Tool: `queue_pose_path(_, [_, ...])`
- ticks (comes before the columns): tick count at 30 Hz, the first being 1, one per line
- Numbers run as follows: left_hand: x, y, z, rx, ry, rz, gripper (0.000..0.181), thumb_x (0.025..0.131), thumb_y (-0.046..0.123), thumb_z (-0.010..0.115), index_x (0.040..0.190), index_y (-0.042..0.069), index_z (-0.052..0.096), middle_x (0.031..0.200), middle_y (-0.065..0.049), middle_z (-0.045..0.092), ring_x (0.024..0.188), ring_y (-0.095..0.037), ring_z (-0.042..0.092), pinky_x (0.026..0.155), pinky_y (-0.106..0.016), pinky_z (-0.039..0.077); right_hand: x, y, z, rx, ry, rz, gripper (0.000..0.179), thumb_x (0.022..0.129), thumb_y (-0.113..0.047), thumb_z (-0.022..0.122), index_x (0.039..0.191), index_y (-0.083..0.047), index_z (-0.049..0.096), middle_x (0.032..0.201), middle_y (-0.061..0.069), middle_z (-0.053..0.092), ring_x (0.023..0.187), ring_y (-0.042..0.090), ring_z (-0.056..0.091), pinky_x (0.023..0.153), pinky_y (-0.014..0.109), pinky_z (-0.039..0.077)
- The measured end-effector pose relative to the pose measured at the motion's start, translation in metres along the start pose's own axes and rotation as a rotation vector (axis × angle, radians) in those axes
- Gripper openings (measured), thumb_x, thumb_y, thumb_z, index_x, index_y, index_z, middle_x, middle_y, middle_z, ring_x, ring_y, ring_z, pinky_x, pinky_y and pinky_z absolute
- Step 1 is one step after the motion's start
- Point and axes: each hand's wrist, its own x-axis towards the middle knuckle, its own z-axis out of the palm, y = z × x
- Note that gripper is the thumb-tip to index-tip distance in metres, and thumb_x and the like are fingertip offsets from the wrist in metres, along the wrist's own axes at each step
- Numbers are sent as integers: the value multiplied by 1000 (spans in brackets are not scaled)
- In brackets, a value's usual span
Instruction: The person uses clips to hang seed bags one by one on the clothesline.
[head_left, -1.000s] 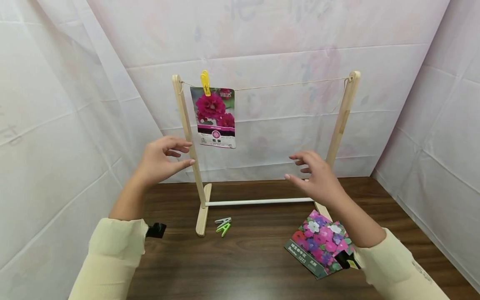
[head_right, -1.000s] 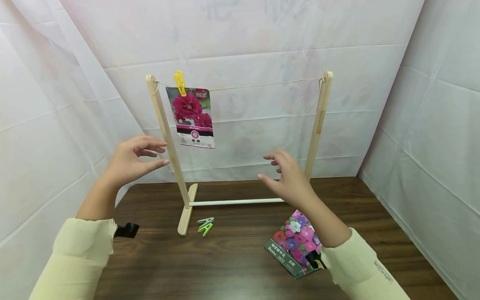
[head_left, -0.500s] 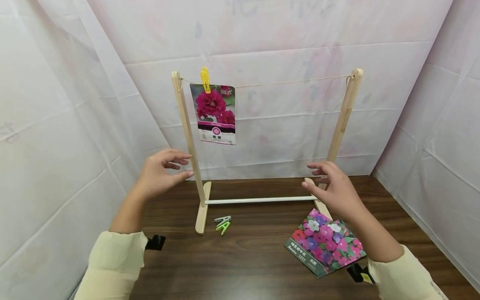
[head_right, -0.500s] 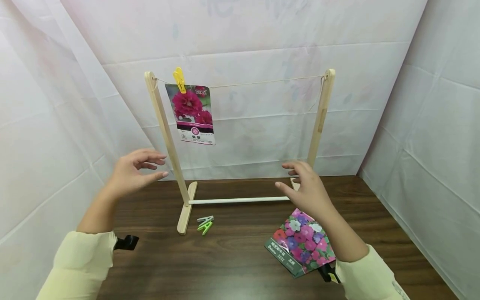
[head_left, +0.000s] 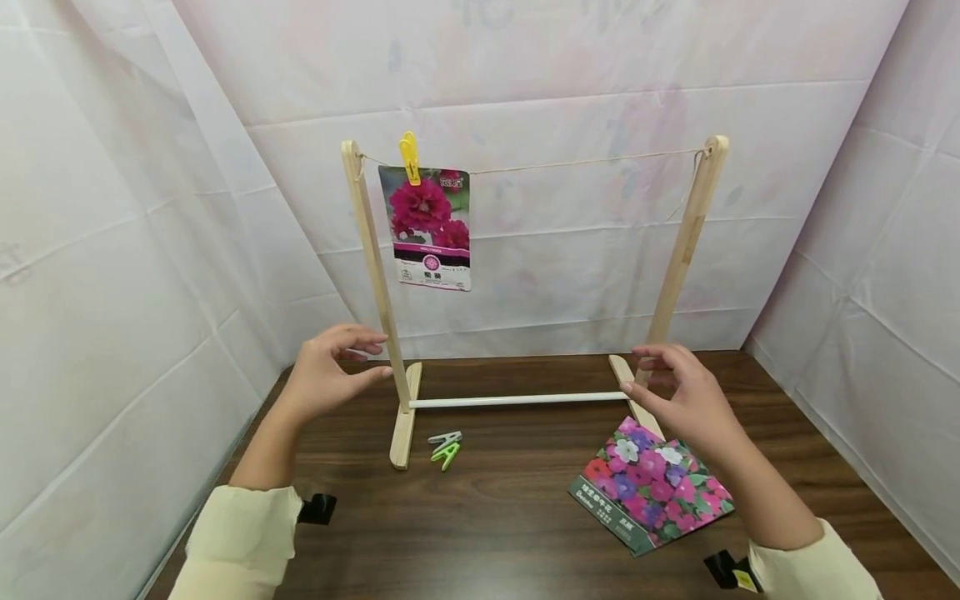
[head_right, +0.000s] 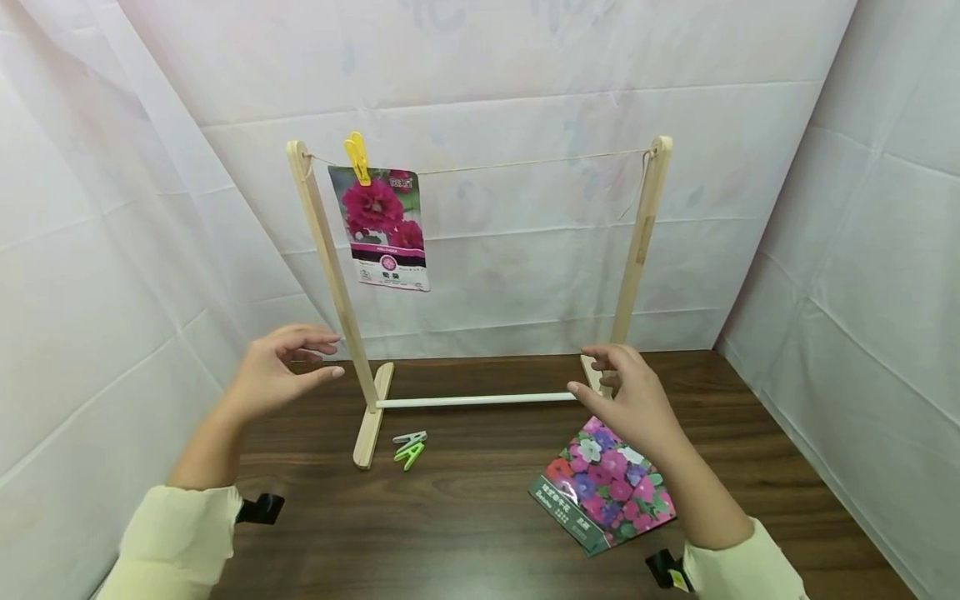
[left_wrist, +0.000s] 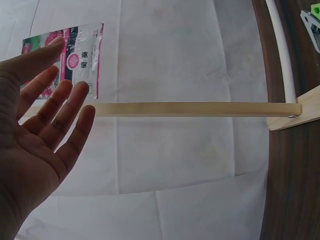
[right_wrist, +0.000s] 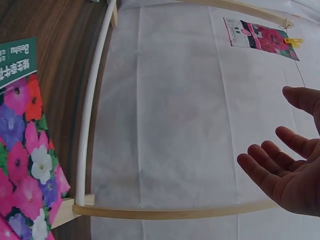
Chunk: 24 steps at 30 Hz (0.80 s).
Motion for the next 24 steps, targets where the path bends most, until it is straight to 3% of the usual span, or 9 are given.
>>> queue_pose_path(3, [-6, -1, 4, -5, -5, -5, 37, 72, 0, 85, 106, 0, 72, 102, -13, 68, 87, -27, 67, 73, -29, 57, -4, 5, 1, -8, 7, 5, 50, 92, -32, 70, 132, -5, 54, 121, 15, 54, 107, 35, 61, 90, 51, 51])
queue_pose_path(7, [-12, -2, 11, -10, 0, -10, 38, 69, -5, 85, 104, -3, 71, 100, -16, 68, 86, -31, 66, 72, -40, 58, -9, 13, 2, -15, 25, 5, 50, 92, -29, 70, 131, -2, 54, 118, 15, 54, 104, 35, 62, 87, 50, 52])
queue_pose_path(12, [-17, 11, 17, -13, -4, -6, 37, 68, -11, 83, 102, -9, 69, 97, -20, 67, 84, -37, 66, 71, -50, 56, -16, 24, 4, -21, 47, 12, 48, 92, -26, 70, 129, 0, 54, 117, 17, 55, 104, 36, 62, 86, 47, 53])
queue_pose_path(18, [-23, 21, 23, -13, -19, -22, 34, 69, -11, 82, 101, -8, 69, 95, -16, 67, 82, -34, 65, 71, -47, 56, -22, 37, 5, -16, 72, 35, 47, 92, -24, 71, 128, 1, 55, 120, 17, 55, 109, 35, 57, 88, 44, 51])
queue_pose_path(21, [-26, 19, 27, -25, -31, -70, 34, 70, -11, 81, 101, -7, 69, 95, -16, 67, 82, -33, 65, 72, -47, 56, -26, 42, 3, -2, 76, 63, 49, 93, -26, 70, 130, 0, 53, 122, 17, 54, 110, 37, 58, 84, 31, 55])
queue_pose_path(24, [-30, 11, 33, -59, -51, -118, 34, 71, -11, 81, 103, -7, 69, 96, -18, 67, 84, -36, 65, 74, -50, 55, -30, 47, 2, 29, 77, 98, 50, 94, -28, 68, 132, 0, 52, 125, 19, 53, 111, 39, 57, 79, 14, 50])
